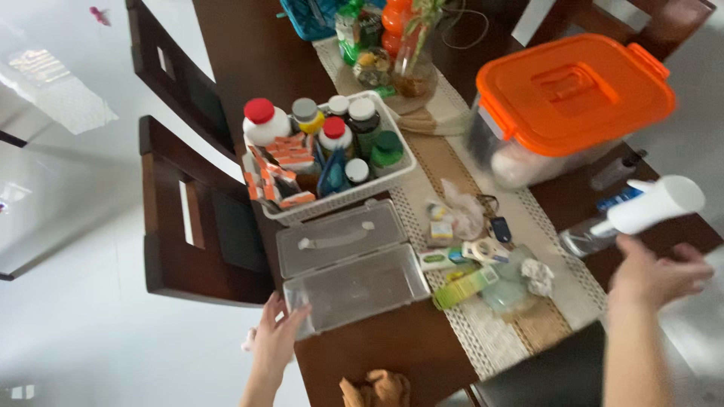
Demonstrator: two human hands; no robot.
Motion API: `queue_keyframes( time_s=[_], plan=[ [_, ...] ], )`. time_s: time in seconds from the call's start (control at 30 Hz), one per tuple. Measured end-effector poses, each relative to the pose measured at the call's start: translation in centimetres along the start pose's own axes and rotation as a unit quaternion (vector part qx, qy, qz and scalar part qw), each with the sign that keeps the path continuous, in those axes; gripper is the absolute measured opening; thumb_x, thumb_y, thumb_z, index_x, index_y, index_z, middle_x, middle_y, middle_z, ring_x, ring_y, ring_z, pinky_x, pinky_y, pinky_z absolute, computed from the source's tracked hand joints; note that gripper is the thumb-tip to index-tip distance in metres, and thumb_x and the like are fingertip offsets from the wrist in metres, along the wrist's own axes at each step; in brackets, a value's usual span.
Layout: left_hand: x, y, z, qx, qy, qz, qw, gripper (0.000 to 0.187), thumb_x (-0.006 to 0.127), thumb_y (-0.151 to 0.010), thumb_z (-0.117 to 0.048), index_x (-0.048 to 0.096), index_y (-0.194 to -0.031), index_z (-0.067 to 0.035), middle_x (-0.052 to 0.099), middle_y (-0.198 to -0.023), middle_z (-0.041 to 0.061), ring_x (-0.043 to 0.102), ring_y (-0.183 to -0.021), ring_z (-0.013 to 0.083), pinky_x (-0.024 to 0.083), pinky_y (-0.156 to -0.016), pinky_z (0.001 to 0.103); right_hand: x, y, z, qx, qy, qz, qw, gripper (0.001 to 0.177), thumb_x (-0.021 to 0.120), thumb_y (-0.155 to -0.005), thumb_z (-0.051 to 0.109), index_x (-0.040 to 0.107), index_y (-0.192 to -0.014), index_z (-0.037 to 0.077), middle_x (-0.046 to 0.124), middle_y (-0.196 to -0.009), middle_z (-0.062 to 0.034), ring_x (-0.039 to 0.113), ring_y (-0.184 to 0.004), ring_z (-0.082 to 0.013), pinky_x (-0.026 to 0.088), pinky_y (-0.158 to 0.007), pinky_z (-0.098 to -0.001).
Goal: The person unpacks various items from a plastic bag onto a table, including a small box and a tube. They then spray a clear plastic container with a cleaning solution and wipe it thoroughly with a cloth. Finally, they place the unpacked items into the cleaned container.
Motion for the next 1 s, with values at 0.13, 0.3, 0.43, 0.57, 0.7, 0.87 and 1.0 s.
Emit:
queue_keyframes(
  time_s=[0.13, 0.3, 0.43, 0.57, 0.7, 0.87, 1.0],
  plan=[
    [1.5, 0.3, -0.8, 0.095, 0.140, 0.025, 0.985, 0.075, 0.056, -0.088, 0.000, 0.042, -0.160, -0.017, 0.062, -0.137, 0.020, 0.060, -0.114, 0.0237, 0.047, -0.095, 0.031, 2.7, -7.2, -1.6, -0.025, -0.008, 0.169, 0.985, 0.114, 0.089, -0.080, 0.003, 0.004, -0.157, 0.000, 0.039, -0.152, -0.0238, 0.040, -0.133, -0.0309, 0.038, -0.109, -0.0490],
    [0.0, 6.1, -5.9, 0.098, 0.062, -0.063, 0.991, 0.087, 0.037, -0.092, 0.010, 0.030, -0.167, -0.033, 0.048, -0.168, 0.000, 0.062, -0.095, 0.0438, 0.053, -0.077, 0.050, 2.3, -7.8, 1.0, -0.215, 0.066, 0.263, 0.938, 0.050, 0.083, -0.100, 0.006, 0.057, -0.141, -0.003, 0.069, -0.131, -0.0240, 0.068, -0.117, -0.0319, 0.051, -0.100, -0.0395],
    [-1.6, 10.6, -10.2, 0.361, -0.048, -0.137, 0.921, 0.088, 0.037, -0.080, 0.020, 0.039, -0.156, -0.024, 0.044, -0.158, 0.012, 0.044, -0.141, 0.0338, 0.037, -0.114, 0.040, -0.7, -1.7, 10.1, -0.270, -0.082, 0.340, 0.897, 0.077, 0.069, -0.085, 0.005, 0.044, -0.157, 0.006, 0.065, -0.138, -0.0142, 0.064, -0.116, -0.0223, 0.050, -0.099, -0.0309],
    [-2.9, 11.9, -10.6, 0.377, -0.062, -0.131, 0.915, 0.082, 0.036, -0.082, 0.020, 0.052, -0.149, -0.025, 0.048, -0.155, 0.010, 0.049, -0.142, 0.0337, 0.041, -0.115, 0.039, -4.5, 9.5, 16.0, -0.414, 0.052, 0.430, 0.801, 0.057, 0.083, -0.068, 0.008, 0.069, -0.123, 0.009, 0.075, -0.116, -0.0075, 0.073, -0.099, -0.0175, 0.056, -0.093, -0.0295],
    [-5.1, 12.4, -10.5, 0.375, -0.074, -0.103, 0.918, 0.081, 0.036, -0.082, 0.020, 0.056, -0.145, -0.026, 0.055, -0.151, 0.008, 0.053, -0.139, 0.0311, 0.043, -0.115, 0.039, -2.9, 22.4, 15.0, -0.149, 0.105, 0.720, 0.669, 0.046, 0.077, -0.066, 0.014, 0.077, -0.112, 0.015, 0.078, -0.092, -0.0035, 0.073, -0.089, -0.0181, 0.060, -0.079, -0.0346],
    [-7.3, 12.1, -10.1, 0.376, -0.088, -0.070, 0.920, 0.078, 0.036, -0.084, 0.017, 0.057, -0.145, -0.028, 0.056, -0.150, 0.008, 0.054, -0.136, 0.0309, 0.043, -0.114, 0.039, 0.6, 31.6, 16.6, -0.236, 0.032, 0.678, 0.695, 0.048, 0.073, -0.064, 0.015, 0.071, -0.112, 0.012, 0.078, -0.083, -0.0120, 0.077, -0.078, -0.0283, 0.060, -0.068, -0.0384],
    [-8.3, 12.1, -9.7, 0.383, -0.086, -0.038, 0.919, 0.077, 0.034, -0.085, 0.017, 0.057, -0.144, -0.028, 0.057, -0.149, 0.007, 0.055, -0.137, 0.0304, 0.043, -0.114, 0.039, 3.1, 35.5, 17.8, -0.275, 0.035, 0.670, 0.689, 0.044, 0.073, -0.064, 0.017, 0.069, -0.107, 0.010, 0.077, -0.083, -0.0129, 0.077, -0.074, -0.0296, 0.060, -0.068, -0.0387]
  ],
)
Point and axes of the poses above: each hand's wrist, its own y-axis away from the middle knuckle, its own x-axis out of the palm, z = x × y, the point moved 4 cm from there along -y, towards the middle knuckle
